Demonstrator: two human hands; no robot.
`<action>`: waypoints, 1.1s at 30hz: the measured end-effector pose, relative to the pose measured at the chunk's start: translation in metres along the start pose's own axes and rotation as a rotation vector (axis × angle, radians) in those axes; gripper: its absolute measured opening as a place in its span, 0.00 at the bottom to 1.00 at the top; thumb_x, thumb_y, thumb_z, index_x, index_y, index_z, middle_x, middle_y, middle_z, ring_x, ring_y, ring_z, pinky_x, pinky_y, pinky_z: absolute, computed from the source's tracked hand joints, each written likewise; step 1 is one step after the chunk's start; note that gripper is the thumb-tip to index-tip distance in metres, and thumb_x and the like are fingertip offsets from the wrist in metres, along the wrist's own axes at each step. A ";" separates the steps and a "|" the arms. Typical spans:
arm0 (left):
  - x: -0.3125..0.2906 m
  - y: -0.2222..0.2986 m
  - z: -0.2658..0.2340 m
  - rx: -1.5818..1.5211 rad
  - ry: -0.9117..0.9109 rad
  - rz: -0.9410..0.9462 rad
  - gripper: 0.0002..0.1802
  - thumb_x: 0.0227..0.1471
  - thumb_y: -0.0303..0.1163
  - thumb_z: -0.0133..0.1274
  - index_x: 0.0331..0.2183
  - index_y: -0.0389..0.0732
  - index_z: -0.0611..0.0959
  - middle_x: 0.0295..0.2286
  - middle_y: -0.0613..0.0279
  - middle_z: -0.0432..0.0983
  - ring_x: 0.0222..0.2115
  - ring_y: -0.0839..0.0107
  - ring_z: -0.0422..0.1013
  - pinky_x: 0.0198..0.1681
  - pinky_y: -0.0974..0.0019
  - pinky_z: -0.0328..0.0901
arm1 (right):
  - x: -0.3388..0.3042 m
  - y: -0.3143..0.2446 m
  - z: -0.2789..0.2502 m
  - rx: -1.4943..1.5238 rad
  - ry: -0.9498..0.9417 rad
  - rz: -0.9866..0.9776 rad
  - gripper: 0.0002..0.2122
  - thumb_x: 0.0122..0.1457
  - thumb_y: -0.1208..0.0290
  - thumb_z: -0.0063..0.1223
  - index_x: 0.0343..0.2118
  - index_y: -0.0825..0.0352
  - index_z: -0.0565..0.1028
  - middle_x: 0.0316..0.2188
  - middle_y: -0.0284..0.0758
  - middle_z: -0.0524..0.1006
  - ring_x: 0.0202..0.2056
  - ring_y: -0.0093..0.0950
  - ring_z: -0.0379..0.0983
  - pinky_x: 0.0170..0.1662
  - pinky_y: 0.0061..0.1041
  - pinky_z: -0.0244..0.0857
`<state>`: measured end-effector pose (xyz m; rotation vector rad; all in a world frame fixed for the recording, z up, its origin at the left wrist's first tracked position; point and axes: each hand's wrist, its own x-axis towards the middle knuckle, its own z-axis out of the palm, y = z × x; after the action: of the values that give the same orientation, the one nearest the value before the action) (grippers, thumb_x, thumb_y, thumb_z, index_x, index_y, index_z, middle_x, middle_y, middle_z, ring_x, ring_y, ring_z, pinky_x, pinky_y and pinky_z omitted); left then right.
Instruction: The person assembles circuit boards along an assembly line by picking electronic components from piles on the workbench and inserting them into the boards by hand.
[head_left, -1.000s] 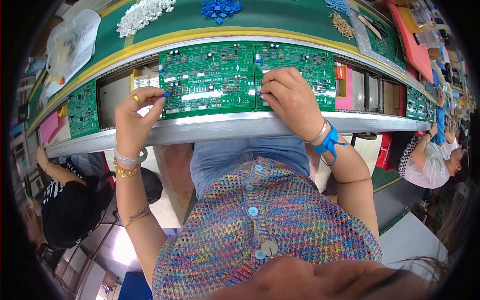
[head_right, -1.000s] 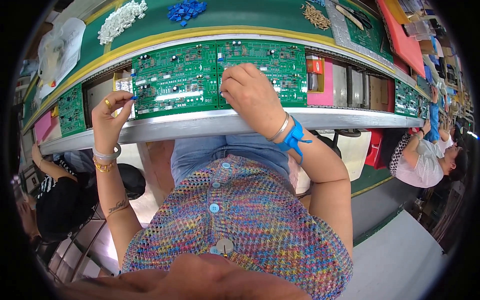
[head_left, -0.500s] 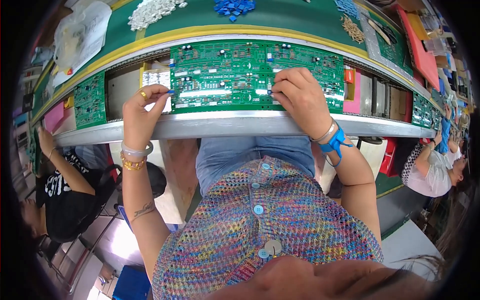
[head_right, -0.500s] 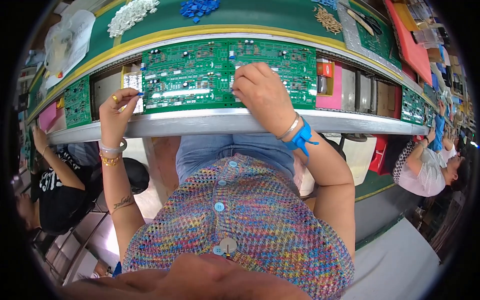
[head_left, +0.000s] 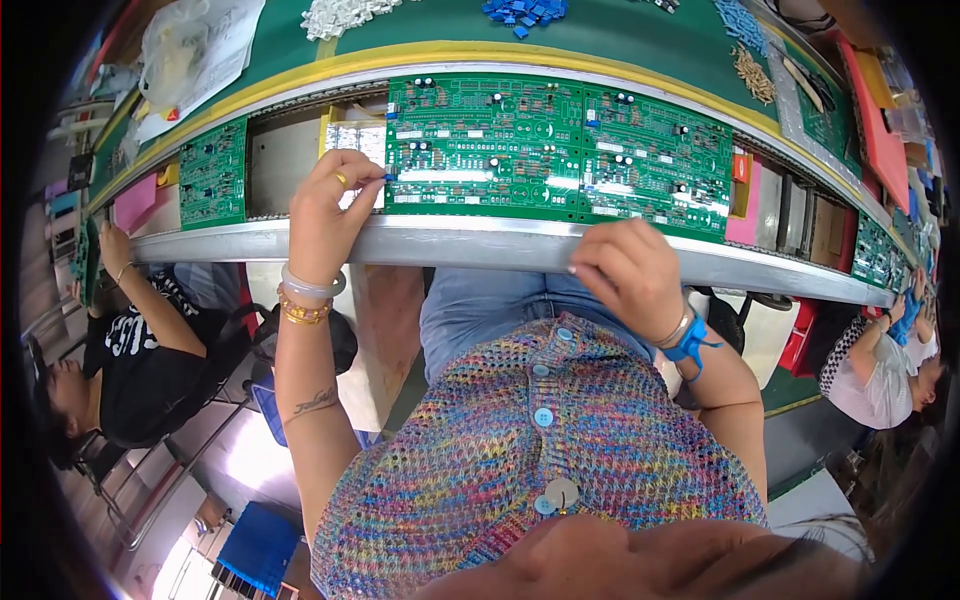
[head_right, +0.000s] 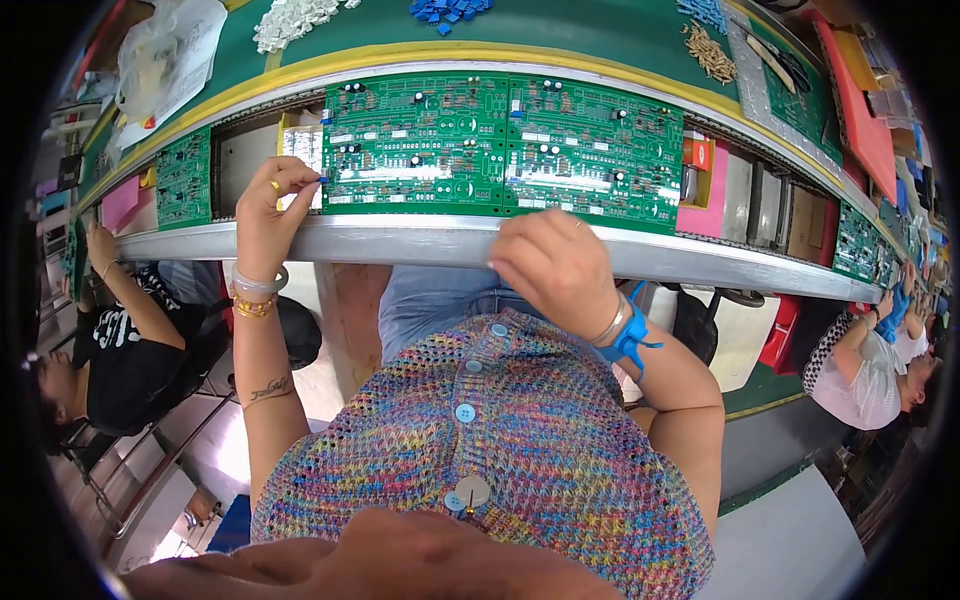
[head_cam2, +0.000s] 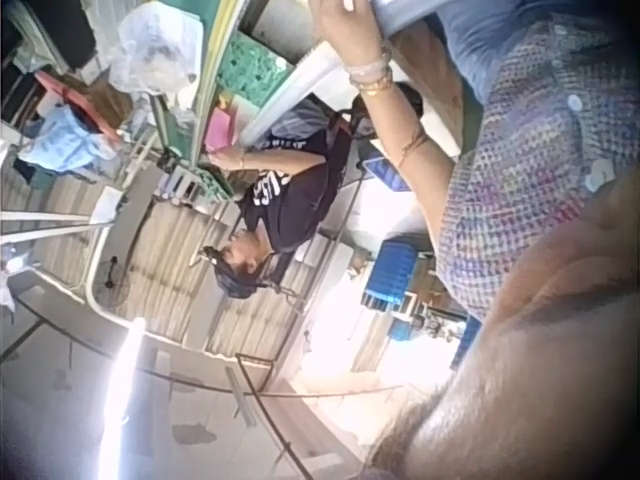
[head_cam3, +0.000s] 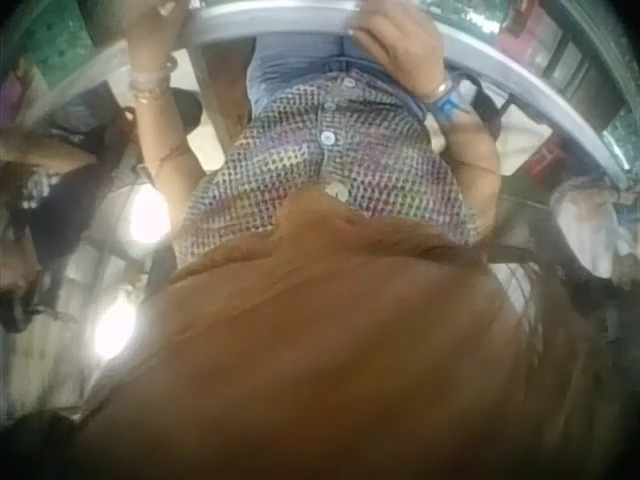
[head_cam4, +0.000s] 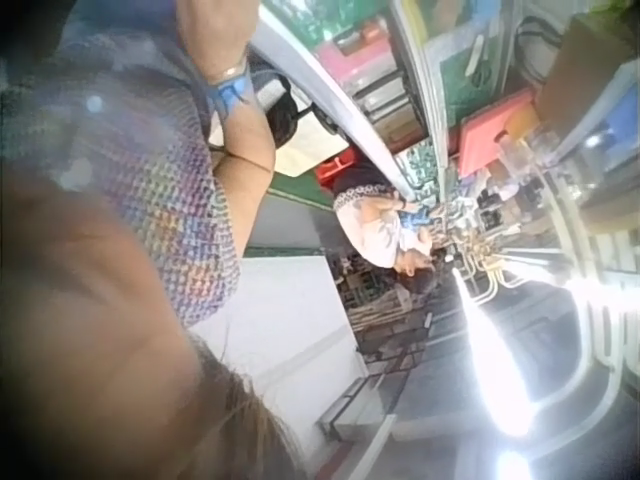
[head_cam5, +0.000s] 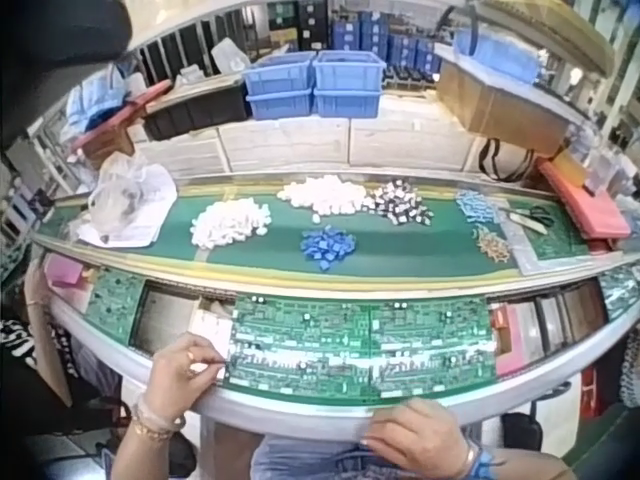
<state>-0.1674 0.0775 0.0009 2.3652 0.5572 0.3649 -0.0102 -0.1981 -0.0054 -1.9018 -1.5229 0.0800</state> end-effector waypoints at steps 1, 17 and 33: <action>0.001 0.000 0.001 0.011 0.008 0.007 0.06 0.42 0.21 0.57 0.29 0.37 0.81 0.29 0.63 0.74 0.27 0.69 0.73 0.31 0.70 0.67 | -0.005 -0.001 0.005 0.035 -0.030 0.005 0.08 0.42 0.74 0.60 0.27 0.61 0.73 0.29 0.29 0.73 0.30 0.29 0.69 0.31 0.27 0.62; -0.001 0.002 -0.001 0.063 0.013 0.007 0.06 0.42 0.20 0.57 0.28 0.36 0.81 0.29 0.64 0.75 0.25 0.70 0.73 0.29 0.70 0.67 | -0.013 0.002 0.018 0.031 0.030 -0.005 0.09 0.41 0.73 0.60 0.27 0.59 0.74 0.29 0.28 0.73 0.30 0.28 0.69 0.31 0.26 0.63; 0.000 0.003 -0.003 0.171 0.004 0.128 0.09 0.41 0.22 0.58 0.30 0.40 0.81 0.29 0.63 0.73 0.27 0.65 0.72 0.30 0.66 0.67 | -0.011 0.003 0.015 0.028 0.043 -0.009 0.09 0.41 0.73 0.60 0.27 0.60 0.73 0.29 0.29 0.73 0.29 0.29 0.69 0.31 0.27 0.63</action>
<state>-0.1682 0.0773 0.0049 2.5730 0.4556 0.3932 -0.0178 -0.2007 -0.0224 -1.8629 -1.4948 0.0560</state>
